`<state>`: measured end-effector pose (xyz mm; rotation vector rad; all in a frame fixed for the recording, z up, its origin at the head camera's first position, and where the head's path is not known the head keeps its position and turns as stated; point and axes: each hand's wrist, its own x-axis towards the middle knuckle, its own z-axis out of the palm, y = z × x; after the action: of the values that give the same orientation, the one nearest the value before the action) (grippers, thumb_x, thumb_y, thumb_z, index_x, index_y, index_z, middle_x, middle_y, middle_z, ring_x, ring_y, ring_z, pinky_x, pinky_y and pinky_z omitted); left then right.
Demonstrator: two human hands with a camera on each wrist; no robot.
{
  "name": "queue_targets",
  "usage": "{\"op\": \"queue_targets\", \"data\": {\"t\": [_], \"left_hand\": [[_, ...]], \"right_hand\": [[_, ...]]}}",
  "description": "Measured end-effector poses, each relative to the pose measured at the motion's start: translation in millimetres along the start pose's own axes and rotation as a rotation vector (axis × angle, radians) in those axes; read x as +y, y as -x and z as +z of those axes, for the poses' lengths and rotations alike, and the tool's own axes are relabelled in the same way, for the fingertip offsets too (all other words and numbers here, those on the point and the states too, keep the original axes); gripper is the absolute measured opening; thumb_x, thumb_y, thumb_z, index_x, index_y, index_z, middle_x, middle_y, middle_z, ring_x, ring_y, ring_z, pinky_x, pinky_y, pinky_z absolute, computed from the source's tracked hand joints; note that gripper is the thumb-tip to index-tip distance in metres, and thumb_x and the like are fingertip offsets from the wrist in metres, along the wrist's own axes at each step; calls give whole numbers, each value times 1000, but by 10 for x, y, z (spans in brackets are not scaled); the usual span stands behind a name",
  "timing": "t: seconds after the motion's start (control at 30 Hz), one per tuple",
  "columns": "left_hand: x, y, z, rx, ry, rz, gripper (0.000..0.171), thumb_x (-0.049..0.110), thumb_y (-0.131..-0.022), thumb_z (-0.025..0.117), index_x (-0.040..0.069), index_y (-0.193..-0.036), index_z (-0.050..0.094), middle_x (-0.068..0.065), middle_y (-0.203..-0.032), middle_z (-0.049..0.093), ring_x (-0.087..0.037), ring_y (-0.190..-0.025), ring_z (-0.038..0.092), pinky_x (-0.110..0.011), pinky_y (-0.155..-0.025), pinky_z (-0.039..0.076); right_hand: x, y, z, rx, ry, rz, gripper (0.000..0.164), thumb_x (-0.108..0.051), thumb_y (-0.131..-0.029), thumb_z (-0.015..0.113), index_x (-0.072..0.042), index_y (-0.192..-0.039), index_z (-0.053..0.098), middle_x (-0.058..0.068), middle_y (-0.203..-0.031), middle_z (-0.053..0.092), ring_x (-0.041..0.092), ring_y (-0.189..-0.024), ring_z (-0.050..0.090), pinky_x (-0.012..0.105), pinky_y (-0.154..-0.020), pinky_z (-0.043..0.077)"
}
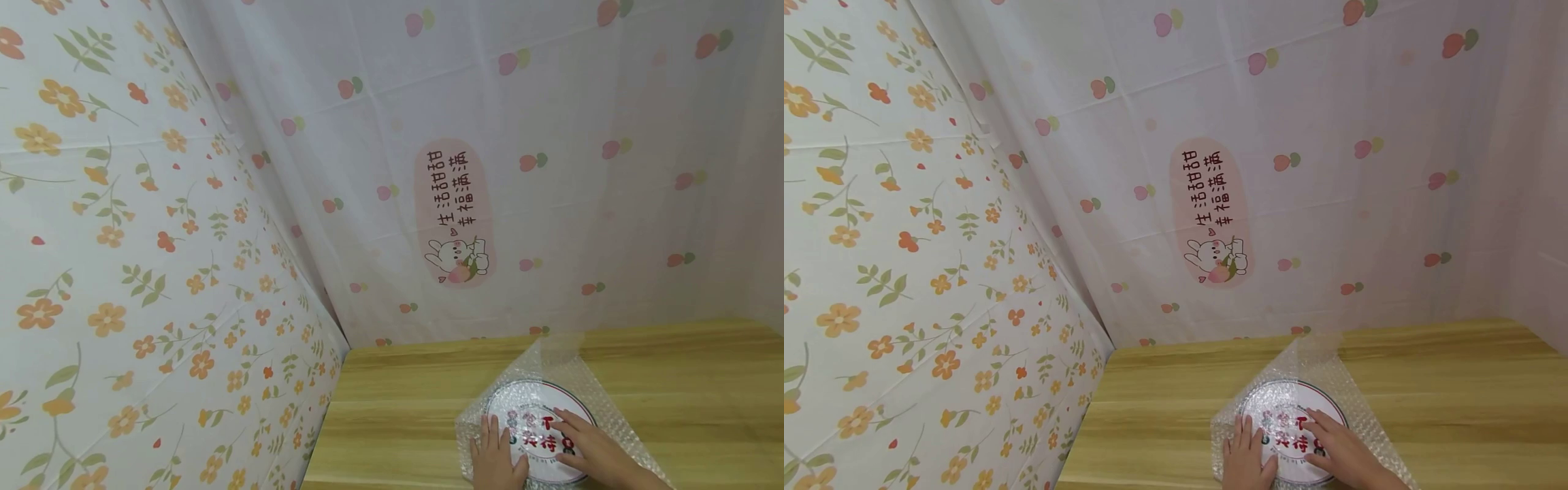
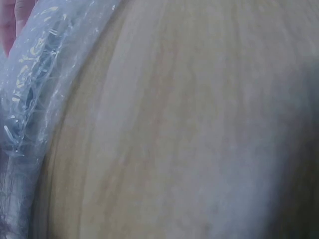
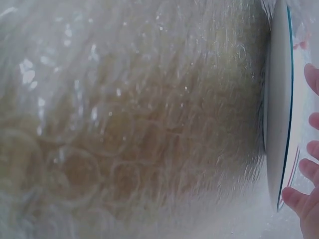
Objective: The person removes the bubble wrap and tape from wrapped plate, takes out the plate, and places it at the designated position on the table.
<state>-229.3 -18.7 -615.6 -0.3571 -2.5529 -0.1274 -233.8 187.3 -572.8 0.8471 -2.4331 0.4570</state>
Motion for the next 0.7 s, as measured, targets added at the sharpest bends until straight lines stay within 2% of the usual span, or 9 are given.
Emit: {"op": "queue_targets", "data": {"t": [0.23, 0.47, 0.53, 0.63, 0.7], "left_hand": [[2, -5, -15, -51, 10, -15, 49, 53, -77, 50, 19, -110, 62, -1, -128, 48, -20, -123, 37, -46, -82, 40], [-5, -9, -17, -80, 21, -11, 50, 54, -79, 48, 19, -111, 61, -1, -129, 48, -20, -123, 36, -47, -82, 39], [-6, -8, -12, -81, 23, -9, 50, 54, -79, 48, 19, -111, 61, -1, -129, 48, -20, -123, 36, -47, -82, 39], [-7, -6, -9, -65, 21, -5, 49, 54, -79, 48, 19, -111, 62, -1, -128, 48, -20, -123, 36, -47, -81, 40], [-7, -3, -9, -46, 16, -1, 49, 54, -78, 49, 18, -110, 62, -1, -127, 49, -20, -122, 37, -47, -81, 40]], "right_hand": [[-21, -15, 29, 39, 10, -29, 49, -38, -65, 73, -4, -99, 62, 17, -108, 55, 31, -91, 55, 40, -69, 46], [-56, -37, 27, -87, -5, 21, 50, -43, -72, 67, -4, -103, 61, 18, -111, 54, 33, -95, 53, 42, -71, 46], [-55, -35, 40, -88, 1, 19, 50, -42, -73, 67, -4, -104, 62, 17, -111, 54, 32, -96, 53, 41, -72, 46], [-51, -35, 67, -42, 17, -3, 47, -39, -73, 68, -4, -103, 62, 16, -111, 54, 30, -95, 54, 35, -74, 45], [-48, -37, 90, 5, 18, -23, 46, -37, -71, 70, -3, -102, 63, 16, -110, 55, 29, -94, 54, 23, -79, 40]]}}
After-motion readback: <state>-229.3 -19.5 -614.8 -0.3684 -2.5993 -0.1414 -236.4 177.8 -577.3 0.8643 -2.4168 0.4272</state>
